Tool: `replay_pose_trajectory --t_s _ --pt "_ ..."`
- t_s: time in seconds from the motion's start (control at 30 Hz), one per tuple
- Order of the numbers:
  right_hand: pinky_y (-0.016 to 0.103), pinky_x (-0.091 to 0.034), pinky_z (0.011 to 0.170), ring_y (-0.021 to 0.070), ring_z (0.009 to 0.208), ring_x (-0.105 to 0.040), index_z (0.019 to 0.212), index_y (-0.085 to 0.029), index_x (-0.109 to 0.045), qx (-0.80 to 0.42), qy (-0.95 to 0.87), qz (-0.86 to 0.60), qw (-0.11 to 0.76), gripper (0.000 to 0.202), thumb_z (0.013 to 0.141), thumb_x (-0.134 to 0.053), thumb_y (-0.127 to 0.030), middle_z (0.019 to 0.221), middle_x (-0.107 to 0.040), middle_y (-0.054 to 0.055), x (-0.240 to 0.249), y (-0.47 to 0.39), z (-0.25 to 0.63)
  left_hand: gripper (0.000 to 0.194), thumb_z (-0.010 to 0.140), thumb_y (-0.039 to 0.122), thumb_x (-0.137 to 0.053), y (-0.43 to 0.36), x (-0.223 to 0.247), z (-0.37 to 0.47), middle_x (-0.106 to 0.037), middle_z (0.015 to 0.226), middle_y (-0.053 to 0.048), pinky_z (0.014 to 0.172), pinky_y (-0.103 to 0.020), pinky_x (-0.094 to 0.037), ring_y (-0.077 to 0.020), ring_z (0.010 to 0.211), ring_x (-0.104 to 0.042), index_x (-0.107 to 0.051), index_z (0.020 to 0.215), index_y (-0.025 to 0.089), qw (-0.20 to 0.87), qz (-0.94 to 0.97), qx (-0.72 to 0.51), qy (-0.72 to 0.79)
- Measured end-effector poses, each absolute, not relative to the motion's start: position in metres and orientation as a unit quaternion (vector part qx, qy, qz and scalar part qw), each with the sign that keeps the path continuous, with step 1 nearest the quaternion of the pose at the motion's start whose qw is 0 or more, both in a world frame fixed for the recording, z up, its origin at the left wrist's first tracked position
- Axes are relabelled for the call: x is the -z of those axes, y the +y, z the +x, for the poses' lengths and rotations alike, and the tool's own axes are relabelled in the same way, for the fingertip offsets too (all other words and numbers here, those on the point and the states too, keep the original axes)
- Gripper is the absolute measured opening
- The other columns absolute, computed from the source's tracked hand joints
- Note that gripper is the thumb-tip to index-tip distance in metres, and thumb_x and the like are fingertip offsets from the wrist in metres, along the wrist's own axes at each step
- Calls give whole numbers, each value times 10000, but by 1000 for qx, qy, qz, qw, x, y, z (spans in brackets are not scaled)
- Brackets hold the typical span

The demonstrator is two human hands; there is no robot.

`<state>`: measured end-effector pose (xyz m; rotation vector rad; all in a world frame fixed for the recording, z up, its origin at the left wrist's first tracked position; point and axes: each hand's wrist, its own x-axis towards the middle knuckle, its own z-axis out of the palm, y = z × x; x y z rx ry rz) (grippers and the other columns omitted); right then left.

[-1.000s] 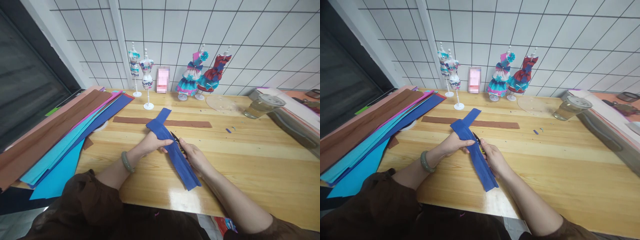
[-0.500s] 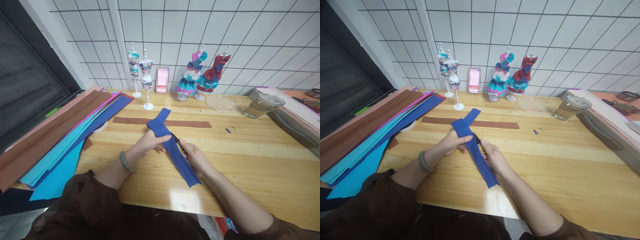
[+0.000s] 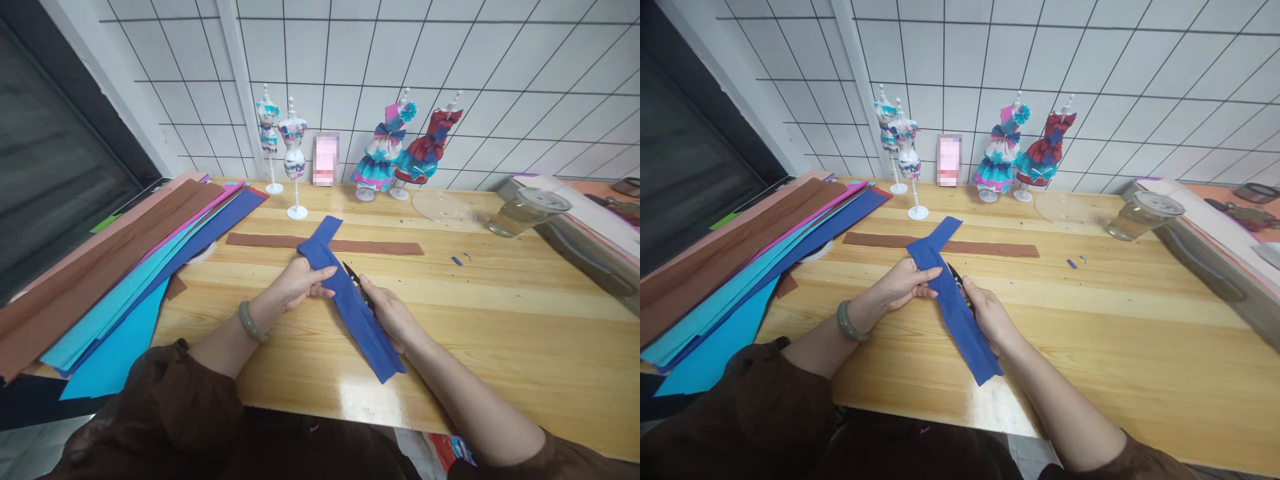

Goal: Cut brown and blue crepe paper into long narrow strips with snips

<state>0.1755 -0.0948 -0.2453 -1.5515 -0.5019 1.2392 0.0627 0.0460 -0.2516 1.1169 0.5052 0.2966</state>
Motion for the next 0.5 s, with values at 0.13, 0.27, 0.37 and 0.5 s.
replay_pose_trajectory --t_s 0.13,0.27,0.37,0.5 --pt "252 -407 465 155 523 -519 756 -175 -661 -513 -213 -647 522 480 761 -463 -612 630 -625 35 243 -95 176 303 680 277 -710 42 250 62 -655 857 -54 548 -216 -549 -130 702 -631 -604 921 127 803 536 -125 227" --pt "250 -402 470 150 518 -510 725 -183 -662 -519 -209 -641 525 473 766 -462 -610 626 -626 33 242 -95 177 358 672 312 -712 40 250 62 -652 903 -73 544 -222 -548 -154 747 -637 -597 961 134 796 550 -117 224" --pt "244 -400 461 140 502 -501 749 -181 -667 -530 -180 -635 532 458 759 -485 -601 612 -620 28 241 -95 177 390 660 323 -719 40 250 61 -643 925 -83 539 -226 -547 -161 754 -635 -590 975 134 793 554 -121 223" --pt "226 -389 440 125 483 -498 788 -180 -666 -547 -149 -618 545 426 756 -512 -576 605 -611 15 241 -95 177 386 663 314 -718 41 251 62 -637 883 -72 514 -214 -540 -148 711 -630 -584 975 133 794 556 -121 215"
